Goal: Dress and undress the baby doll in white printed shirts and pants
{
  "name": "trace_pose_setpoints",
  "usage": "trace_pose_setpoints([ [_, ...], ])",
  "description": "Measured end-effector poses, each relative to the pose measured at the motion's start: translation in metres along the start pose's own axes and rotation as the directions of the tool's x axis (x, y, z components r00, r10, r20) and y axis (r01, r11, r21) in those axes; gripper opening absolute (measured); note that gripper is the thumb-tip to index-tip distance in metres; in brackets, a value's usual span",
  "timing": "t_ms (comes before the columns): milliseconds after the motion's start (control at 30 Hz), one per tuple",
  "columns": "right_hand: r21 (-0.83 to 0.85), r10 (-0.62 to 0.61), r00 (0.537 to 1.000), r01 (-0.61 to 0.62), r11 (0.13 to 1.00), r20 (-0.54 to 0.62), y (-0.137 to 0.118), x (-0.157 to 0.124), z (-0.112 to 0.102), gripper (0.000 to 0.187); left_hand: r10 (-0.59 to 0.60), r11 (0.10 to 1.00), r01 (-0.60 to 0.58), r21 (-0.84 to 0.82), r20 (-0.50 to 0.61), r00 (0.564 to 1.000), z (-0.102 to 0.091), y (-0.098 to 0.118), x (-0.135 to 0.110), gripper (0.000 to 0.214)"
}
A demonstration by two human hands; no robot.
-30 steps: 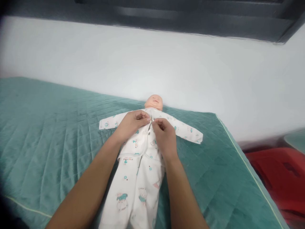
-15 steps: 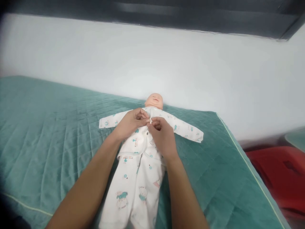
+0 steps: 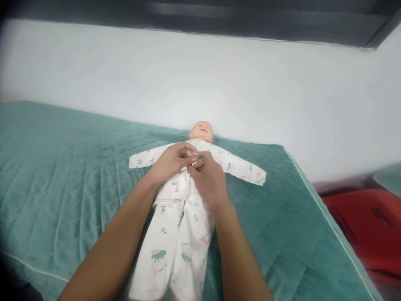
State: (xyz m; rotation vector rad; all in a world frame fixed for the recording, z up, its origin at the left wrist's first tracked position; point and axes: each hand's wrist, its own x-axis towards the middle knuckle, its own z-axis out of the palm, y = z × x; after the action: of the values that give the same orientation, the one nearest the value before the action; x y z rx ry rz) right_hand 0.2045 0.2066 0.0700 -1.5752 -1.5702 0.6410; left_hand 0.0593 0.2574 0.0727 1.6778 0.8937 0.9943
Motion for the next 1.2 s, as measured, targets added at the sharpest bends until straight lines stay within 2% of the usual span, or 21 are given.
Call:
trace_pose_setpoints([
  [167, -0.066, -0.011, 1.0, 0.009, 0.998, -0.028, -0.004, -0.003, 0.003, 0.028, -0.066, 0.985, 0.068, -0.156, 0.016, 0.998, -0.003, -0.001, -0.001, 0.024],
  [233, -0.078, -0.005, 1.0, 0.003, 0.997, -0.029, -0.006, -0.004, 0.003, 0.029, -0.088, 0.982, 0.091, -0.165, 0.025, 0.996, -0.006, -0.001, -0.001, 0.025],
  [467, -0.129, -0.022, 1.0, 0.021, 0.991, -0.01, -0.004, -0.006, 0.003, 0.032, -0.058, 0.998, 0.056, 0.029, 0.057, 0.997, -0.013, 0.001, -0.002, 0.019],
  [600, -0.155, -0.024, 1.0, 0.026, 0.988, 0.011, -0.006, -0.01, 0.001, 0.036, -0.077, 0.994, 0.073, 0.08, 0.047, 0.996, -0.015, 0.004, -0.004, 0.016],
  [700, -0.231, -0.066, 0.998, 0.065, 0.971, 0.002, -0.011, -0.016, -0.002, 0.032, -0.079, 0.992, 0.074, 0.102, 0.042, 0.996, -0.018, 0.007, -0.006, 0.012],
  [800, -0.385, -0.099, 0.995, 0.095, 0.918, 0.01, -0.018, -0.024, -0.004, 0.03, -0.058, 0.993, 0.047, 0.112, 0.092, 0.994, -0.022, 0.01, -0.009, 0.012],
  [900, -0.495, -0.071, 0.996, 0.087, 0.865, 0.052, -0.024, -0.028, -0.006, 0.03, -0.057, 0.987, 0.026, 0.162, 0.191, 0.98, -0.028, 0.012, -0.013, 0.016],
  [1067, -0.483, 0.012, 0.991, 0.055, 0.874, 0.134, -0.026, -0.029, -0.012, 0.018, -0.113, 0.976, 0.05, 0.213, 0.297, 0.948, -0.033, 0.015, -0.015, 0.017],
  [1200, -0.464, 0.001, 0.988, 0.071, 0.883, 0.152, -0.024, -0.028, -0.014, 0.015, -0.125, 0.969, 0.045, 0.243, 0.326, 0.937, -0.034, 0.014, -0.015, 0.019],
])
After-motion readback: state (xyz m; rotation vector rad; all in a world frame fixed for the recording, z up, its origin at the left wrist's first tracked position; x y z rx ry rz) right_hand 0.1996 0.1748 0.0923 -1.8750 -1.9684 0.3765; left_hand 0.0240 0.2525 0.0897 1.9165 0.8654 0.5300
